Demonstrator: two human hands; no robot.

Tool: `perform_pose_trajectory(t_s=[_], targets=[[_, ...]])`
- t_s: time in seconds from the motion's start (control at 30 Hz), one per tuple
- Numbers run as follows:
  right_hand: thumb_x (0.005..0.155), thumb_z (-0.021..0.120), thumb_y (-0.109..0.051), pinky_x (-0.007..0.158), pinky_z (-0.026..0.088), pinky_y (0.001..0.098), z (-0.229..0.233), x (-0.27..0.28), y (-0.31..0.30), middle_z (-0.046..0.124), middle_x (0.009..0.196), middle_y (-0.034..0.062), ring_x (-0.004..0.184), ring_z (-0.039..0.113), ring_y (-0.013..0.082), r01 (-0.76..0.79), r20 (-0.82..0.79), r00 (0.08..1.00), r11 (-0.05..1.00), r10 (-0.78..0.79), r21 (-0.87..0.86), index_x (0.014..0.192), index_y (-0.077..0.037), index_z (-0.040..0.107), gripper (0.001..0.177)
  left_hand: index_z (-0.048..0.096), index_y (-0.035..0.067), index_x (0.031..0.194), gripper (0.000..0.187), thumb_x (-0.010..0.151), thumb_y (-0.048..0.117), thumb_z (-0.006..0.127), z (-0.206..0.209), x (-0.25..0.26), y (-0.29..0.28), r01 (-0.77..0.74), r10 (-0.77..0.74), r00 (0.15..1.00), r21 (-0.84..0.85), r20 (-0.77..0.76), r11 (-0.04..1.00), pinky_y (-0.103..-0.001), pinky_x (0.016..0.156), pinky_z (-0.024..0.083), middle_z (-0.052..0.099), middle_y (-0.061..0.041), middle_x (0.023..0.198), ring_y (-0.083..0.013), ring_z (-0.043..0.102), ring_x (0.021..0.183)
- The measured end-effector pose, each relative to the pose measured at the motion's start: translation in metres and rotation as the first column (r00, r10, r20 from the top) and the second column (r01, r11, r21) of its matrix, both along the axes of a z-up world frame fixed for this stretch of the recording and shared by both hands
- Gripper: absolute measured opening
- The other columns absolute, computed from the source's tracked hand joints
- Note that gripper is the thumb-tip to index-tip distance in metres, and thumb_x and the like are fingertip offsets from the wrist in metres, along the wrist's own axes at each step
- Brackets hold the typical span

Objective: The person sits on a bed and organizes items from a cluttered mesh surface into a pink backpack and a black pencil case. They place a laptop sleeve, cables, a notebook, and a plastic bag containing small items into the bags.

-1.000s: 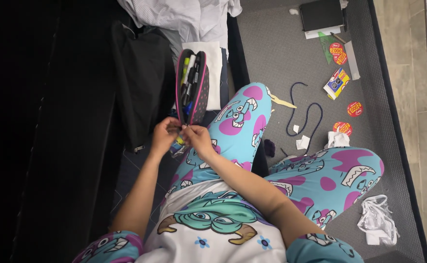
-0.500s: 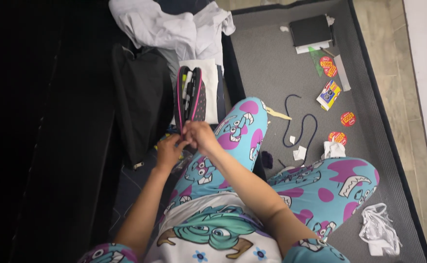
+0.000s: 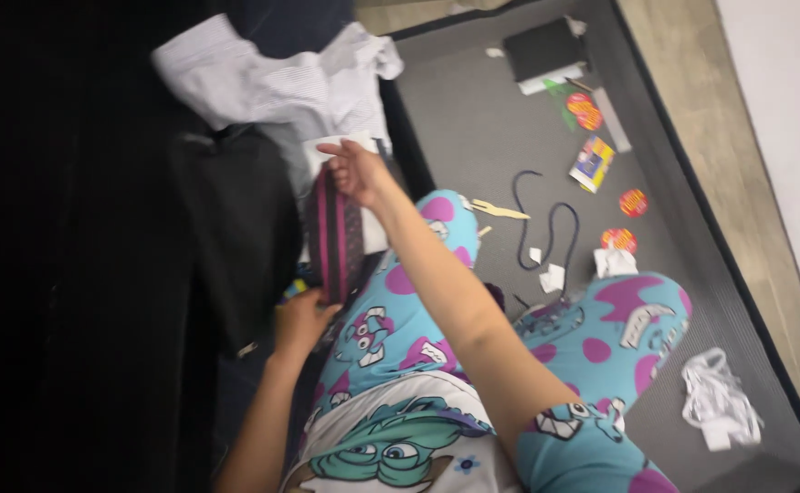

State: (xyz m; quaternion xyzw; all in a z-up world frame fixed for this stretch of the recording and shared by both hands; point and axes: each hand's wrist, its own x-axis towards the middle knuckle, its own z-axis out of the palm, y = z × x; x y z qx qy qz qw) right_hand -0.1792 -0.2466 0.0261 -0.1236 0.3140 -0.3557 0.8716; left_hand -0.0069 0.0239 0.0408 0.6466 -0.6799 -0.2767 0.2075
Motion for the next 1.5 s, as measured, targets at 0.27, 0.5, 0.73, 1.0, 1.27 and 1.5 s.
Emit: perform_pose_trajectory(t_s=[0.27,0.5,0.73,1.0,1.27,1.5], targets=[[0.104,0.058,-0.024,0.056,0.036,0.0241,-0.046,-0.159,0.07,0.051,0.074,-0.0049,0.063,0.043,0.0079,0.47,-0.053,0.879,0.881,-0.473,-0.06,0.119,-0.005,0.065,0.025,0.076,0.009,0.085,0.034,0.084,0.043,0.077,0.121,-0.067,-0.036,0.173,-0.218,0.962,0.252,0.162,0.952,-0.045,0.071,0.055,0.076,-0.012,0.081,-0.0334,0.073,0.079],[0.1,0.06,-0.023,0.055,0.038,0.0239,-0.146,-0.32,0.154,0.051,0.072,-0.0042,0.061,0.045,0.0091,0.826,-0.034,0.56,0.555,-0.828,0.097,0.108,-0.009,0.064,0.017,0.075,0.01,0.098,0.031,0.084,0.038,0.075,0.114,-0.198,-0.082,0.552,-0.564,0.826,0.206,-0.002,0.808,-0.043,0.071,0.055,0.077,-0.01,0.083,-0.0306,0.073,0.077],[0.096,0.058,-0.023,0.05,0.039,0.0254,-0.288,-0.364,0.178,0.054,0.07,-0.0046,0.056,0.046,0.0098,0.923,-0.337,0.384,0.352,-0.86,0.154,0.096,-0.011,0.066,0.014,0.074,0.008,0.103,0.033,0.086,0.037,0.074,0.042,-0.324,-0.163,0.677,-0.665,0.73,0.294,-0.157,0.675,-0.042,0.071,0.057,0.078,-0.01,0.086,-0.0293,0.075,0.078],[0.093,0.064,-0.016,0.051,0.044,0.027,-0.408,-0.406,0.194,0.065,0.076,0.0004,0.06,0.054,0.0098,0.859,-0.717,0.438,0.488,-0.542,0.156,0.106,-0.01,0.07,0.016,0.066,0.005,0.122,0.046,0.089,0.036,0.073,-0.061,-0.402,-0.259,0.705,-0.747,0.664,0.328,0.007,0.629,-0.048,0.079,0.054,0.076,-0.015,0.086,-0.0369,0.071,0.087],[0.084,0.072,-0.018,0.079,0.054,0.0536,-0.358,-0.455,0.187,0.073,0.104,0.0211,0.093,0.069,0.0418,0.182,-0.965,-0.259,0.983,0.035,-0.013,0.117,-0.006,0.064,0.037,0.058,0.003,0.133,0.061,0.087,0.039,0.074,-0.054,-0.41,-0.266,0.708,-0.797,0.604,0.456,0.004,0.539,-0.05,0.087,0.053,0.072,-0.02,0.104,-0.04,0.068,0.099],[0.088,0.073,-0.021,0.084,0.055,0.0534,-0.364,-0.432,0.202,0.074,0.108,0.0183,0.1,0.07,0.04,0.105,-0.955,-0.263,0.988,0.135,0.11,0.102,-0.008,0.07,0.02,0.06,0.002,0.129,0.059,0.086,0.04,0.074,-0.055,-0.402,-0.266,0.695,-0.775,0.632,0.431,0.015,0.575,-0.05,0.088,0.053,0.072,-0.021,0.106,-0.0395,0.068,0.101]])
